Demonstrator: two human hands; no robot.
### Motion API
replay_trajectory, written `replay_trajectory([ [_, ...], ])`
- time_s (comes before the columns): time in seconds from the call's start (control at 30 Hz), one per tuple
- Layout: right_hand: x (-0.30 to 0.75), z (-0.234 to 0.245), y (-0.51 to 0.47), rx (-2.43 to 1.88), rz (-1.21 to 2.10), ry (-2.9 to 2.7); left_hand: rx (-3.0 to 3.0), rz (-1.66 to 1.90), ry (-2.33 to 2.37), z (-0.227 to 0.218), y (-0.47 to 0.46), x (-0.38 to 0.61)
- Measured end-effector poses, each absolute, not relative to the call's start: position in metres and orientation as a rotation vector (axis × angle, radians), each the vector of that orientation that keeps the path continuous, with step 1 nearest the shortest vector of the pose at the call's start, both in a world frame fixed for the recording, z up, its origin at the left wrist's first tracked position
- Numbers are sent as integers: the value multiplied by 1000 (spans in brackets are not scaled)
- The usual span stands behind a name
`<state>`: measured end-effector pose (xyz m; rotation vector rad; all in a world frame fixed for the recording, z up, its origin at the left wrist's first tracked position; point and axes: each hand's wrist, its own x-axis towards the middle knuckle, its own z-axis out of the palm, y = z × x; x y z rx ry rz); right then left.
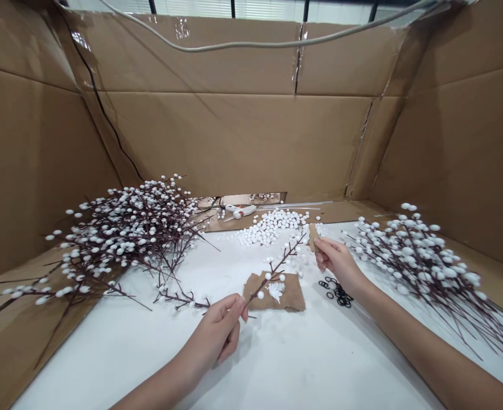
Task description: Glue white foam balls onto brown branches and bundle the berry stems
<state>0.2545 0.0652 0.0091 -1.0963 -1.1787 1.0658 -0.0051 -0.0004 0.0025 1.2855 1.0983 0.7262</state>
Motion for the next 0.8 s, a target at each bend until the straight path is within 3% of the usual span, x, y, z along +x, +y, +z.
replay_trajectory([
  [0.8, 254, 4, 65, -1122, 1064, -1227, 1275, 749, 1105, 1, 0, -3],
])
